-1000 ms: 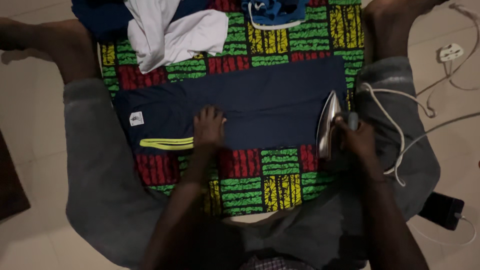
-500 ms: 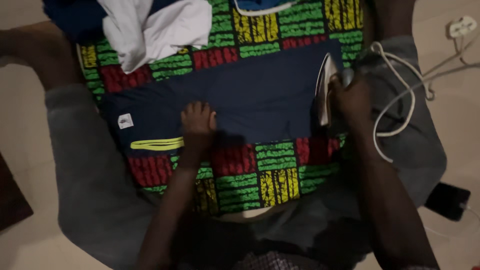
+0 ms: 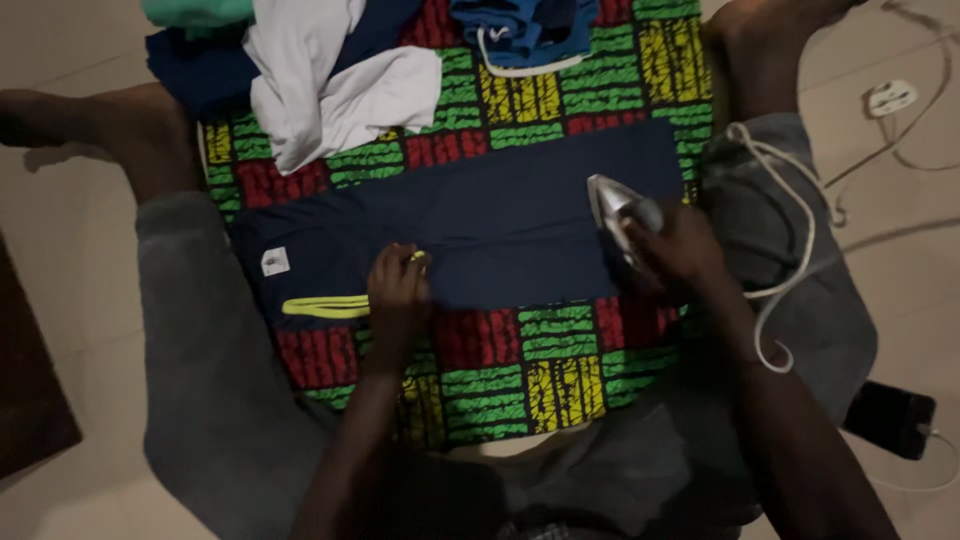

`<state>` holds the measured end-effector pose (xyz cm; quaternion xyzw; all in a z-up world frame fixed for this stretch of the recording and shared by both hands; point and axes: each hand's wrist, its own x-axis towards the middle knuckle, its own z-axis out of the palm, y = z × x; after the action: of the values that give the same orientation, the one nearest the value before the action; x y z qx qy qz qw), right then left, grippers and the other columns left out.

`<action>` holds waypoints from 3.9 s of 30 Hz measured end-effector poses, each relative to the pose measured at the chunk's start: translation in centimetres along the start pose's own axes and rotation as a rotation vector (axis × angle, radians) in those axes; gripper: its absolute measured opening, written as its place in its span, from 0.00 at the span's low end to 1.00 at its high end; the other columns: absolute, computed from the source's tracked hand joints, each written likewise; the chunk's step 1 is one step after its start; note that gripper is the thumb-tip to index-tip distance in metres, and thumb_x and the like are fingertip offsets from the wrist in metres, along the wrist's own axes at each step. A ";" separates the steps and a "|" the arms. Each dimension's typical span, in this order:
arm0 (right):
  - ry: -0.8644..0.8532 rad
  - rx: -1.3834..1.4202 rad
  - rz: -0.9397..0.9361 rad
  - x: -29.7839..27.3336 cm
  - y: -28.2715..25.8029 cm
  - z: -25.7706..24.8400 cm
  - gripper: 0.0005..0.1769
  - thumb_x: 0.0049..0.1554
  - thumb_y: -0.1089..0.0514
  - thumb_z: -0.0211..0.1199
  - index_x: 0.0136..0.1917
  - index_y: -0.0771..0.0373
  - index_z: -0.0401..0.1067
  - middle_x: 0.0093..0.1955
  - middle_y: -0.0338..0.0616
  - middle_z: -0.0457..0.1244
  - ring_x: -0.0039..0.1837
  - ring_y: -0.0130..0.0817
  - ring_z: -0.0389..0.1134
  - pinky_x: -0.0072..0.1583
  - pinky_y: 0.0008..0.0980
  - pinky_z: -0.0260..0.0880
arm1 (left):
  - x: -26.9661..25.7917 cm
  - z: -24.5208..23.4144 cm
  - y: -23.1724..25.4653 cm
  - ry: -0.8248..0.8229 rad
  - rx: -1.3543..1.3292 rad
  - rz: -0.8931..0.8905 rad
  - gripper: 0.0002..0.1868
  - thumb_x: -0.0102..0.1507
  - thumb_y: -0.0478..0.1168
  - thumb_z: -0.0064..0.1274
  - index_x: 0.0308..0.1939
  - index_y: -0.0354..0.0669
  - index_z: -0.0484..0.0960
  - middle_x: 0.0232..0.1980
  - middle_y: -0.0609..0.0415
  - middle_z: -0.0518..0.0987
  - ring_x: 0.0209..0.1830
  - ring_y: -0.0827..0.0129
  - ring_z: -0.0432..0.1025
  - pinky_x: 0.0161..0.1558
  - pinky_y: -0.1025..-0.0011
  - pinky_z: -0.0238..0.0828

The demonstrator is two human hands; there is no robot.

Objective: The person irons a blue shirt on a patterned cloth on the floor, smoothing the fabric by hand and moving the iron over different sections before folding the shirt.

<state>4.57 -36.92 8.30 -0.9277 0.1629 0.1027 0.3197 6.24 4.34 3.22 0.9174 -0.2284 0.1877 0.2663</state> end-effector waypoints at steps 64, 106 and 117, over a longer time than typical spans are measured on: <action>-0.504 -0.320 -0.537 -4.4 -18.1 10.7 0.25 0.55 0.43 0.65 0.62 0.55 0.72 0.56 0.50 0.68 0.58 0.52 0.69 0.54 0.50 0.69 | -3.9 -4.0 -3.1 0.195 0.243 -1.185 0.25 0.60 0.36 0.56 0.62 0.43 0.77 0.66 0.41 0.73 0.68 0.46 0.65 0.67 0.56 0.61; -0.510 -0.272 -0.270 -5.7 -10.6 6.3 0.29 0.50 0.45 0.68 0.64 0.53 0.76 0.52 0.48 0.73 0.50 0.44 0.76 0.52 0.43 0.74 | 0.4 -7.8 -9.0 -0.055 -0.291 -0.510 0.07 0.69 0.32 0.50 0.48 0.34 0.81 0.49 0.40 0.80 0.52 0.45 0.76 0.55 0.57 0.72; -0.616 -0.399 -0.405 -6.9 -21.3 12.2 0.26 0.55 0.40 0.65 0.65 0.45 0.74 0.52 0.42 0.71 0.49 0.40 0.74 0.53 0.42 0.72 | -6.2 -3.4 -22.0 -0.955 0.265 -0.309 0.09 0.60 0.37 0.53 0.35 0.40 0.88 0.42 0.39 0.84 0.42 0.46 0.80 0.44 0.52 0.77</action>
<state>4.95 -11.79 12.79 -0.9108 -0.1490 0.3398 0.1813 11.80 24.84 -5.86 0.9497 -0.1607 -0.2661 0.0383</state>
